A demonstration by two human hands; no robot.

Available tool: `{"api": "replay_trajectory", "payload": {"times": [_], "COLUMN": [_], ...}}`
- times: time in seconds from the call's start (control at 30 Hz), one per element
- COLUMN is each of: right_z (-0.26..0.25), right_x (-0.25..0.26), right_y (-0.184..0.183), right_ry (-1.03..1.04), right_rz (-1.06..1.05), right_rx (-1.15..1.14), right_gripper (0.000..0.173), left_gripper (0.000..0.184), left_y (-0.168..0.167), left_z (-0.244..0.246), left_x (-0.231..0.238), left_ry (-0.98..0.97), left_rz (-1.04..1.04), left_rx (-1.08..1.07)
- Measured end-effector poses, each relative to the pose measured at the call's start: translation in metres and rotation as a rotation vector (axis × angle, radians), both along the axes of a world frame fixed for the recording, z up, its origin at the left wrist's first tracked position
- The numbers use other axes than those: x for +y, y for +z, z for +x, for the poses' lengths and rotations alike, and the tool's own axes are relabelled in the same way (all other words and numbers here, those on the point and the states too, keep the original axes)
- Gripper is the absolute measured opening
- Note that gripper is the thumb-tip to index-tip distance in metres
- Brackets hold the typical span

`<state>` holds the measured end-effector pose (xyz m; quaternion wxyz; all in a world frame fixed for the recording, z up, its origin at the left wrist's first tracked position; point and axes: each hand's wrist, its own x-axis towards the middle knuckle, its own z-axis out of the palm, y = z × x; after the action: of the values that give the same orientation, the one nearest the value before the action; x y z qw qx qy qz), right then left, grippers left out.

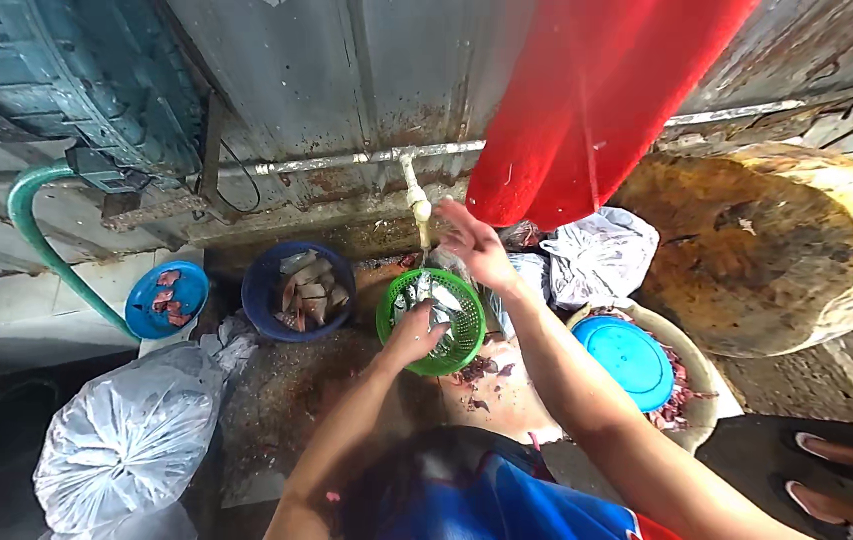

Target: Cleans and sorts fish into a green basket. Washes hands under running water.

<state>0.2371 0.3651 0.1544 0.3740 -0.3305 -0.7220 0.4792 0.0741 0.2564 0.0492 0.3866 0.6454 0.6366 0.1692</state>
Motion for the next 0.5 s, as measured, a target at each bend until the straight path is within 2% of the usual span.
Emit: {"api": "replay_trajectory", "payload": {"times": [0.1, 0.2, 0.3, 0.4, 0.5], "right_z": [-0.005, -0.013, -0.025, -0.037, -0.051], "right_x": [0.020, 0.027, 0.023, 0.014, 0.008], "right_y": [-0.042, -0.100, -0.146, -0.164, -0.164], "right_ry": [-0.160, -0.206, -0.202, -0.242, -0.221], "right_rz": [-0.107, -0.360, -0.515, -0.653, -0.989], "right_rx": [0.192, 0.178, 0.130, 0.198, 0.519], "right_gripper": [0.051, 0.037, 0.031, 0.033, 0.047], "left_gripper": [0.061, 0.048, 0.035, 0.036, 0.046], "left_y": [-0.001, -0.008, -0.008, 0.000, -0.005], "left_z": [0.000, 0.001, 0.001, 0.006, 0.015], "left_x": [0.020, 0.051, 0.083, 0.098, 0.104], "left_ry": [0.044, 0.117, 0.262, 0.474, 0.592], "left_rz": [-0.011, -0.039, -0.068, -0.101, 0.075], "left_rx": [-0.070, -0.134, -0.112, -0.096, -0.146]}}
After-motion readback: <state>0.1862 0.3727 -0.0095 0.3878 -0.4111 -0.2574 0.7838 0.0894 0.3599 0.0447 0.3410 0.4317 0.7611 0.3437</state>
